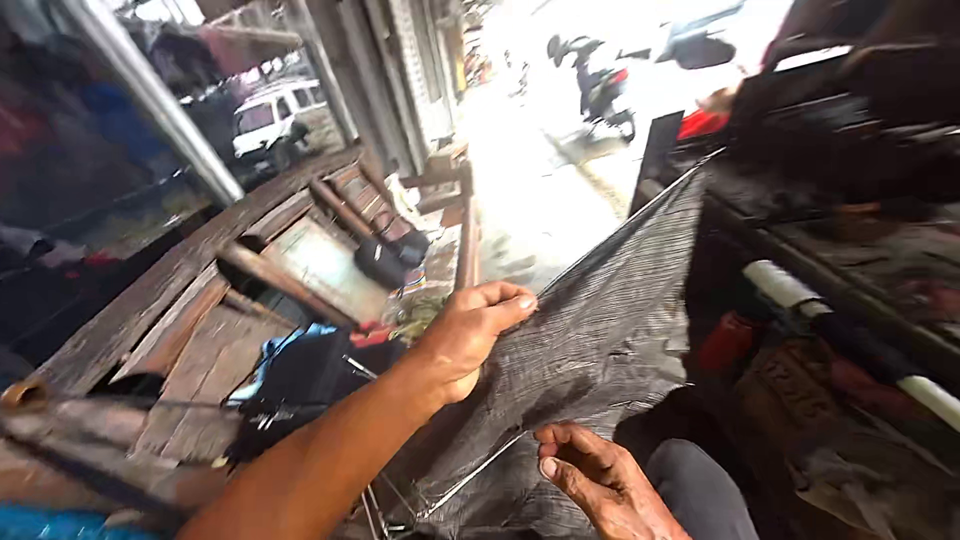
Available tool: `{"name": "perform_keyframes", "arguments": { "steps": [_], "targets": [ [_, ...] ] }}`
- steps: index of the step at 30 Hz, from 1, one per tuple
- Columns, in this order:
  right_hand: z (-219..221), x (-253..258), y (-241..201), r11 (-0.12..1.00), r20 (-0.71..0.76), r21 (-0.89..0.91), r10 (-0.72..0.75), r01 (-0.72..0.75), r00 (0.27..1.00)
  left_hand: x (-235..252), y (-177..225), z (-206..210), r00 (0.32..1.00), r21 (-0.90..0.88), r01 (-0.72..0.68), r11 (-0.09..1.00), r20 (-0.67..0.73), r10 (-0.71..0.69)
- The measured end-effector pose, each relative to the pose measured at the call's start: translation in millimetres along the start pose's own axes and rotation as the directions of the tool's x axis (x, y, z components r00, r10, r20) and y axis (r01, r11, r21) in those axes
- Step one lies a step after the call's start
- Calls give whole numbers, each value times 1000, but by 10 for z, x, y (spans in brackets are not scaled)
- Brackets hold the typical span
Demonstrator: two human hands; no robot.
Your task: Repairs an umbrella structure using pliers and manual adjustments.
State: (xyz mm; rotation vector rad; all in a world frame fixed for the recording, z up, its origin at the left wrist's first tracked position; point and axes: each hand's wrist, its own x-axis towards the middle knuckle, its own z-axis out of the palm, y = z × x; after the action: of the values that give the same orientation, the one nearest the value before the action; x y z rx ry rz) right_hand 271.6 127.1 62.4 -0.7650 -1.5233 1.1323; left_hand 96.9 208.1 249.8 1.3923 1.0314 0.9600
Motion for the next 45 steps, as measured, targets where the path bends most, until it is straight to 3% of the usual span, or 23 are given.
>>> {"name": "perform_keyframes", "arguments": {
  "steps": [4,6,15,19,25,30,38,45],
  "targets": [
    [-88,134,-225,961,-155,-98,-271,258,950,147,-84,118,1000,-10,4,1000,-17,-4],
    [-106,215,-371,941,-170,-141,-330,308,929,176,-159,139,1000,30,-16,999,-9,16],
    [-127,435,-372,982,-157,-59,-184,177,970,181,-279,40,981,158,60,986,176,-88],
    [-145,429,-347,966,-298,-117,-257,232,919,210,-341,69,964,203,83,976,230,-130],
    [-126,523,-284,958,-396,-158,-284,240,873,146,-489,220,972,176,57,983,216,-95],
    [-67,555,-213,875,-416,-428,-413,226,810,130,-575,208,980,176,51,983,180,-83],
    [-78,580,-145,912,-397,-382,-308,149,865,137,-638,187,981,166,77,983,162,-104],
    [-5,597,-135,930,-425,-340,-283,139,860,97,-646,169,982,197,46,979,171,-81]
  ]
}}
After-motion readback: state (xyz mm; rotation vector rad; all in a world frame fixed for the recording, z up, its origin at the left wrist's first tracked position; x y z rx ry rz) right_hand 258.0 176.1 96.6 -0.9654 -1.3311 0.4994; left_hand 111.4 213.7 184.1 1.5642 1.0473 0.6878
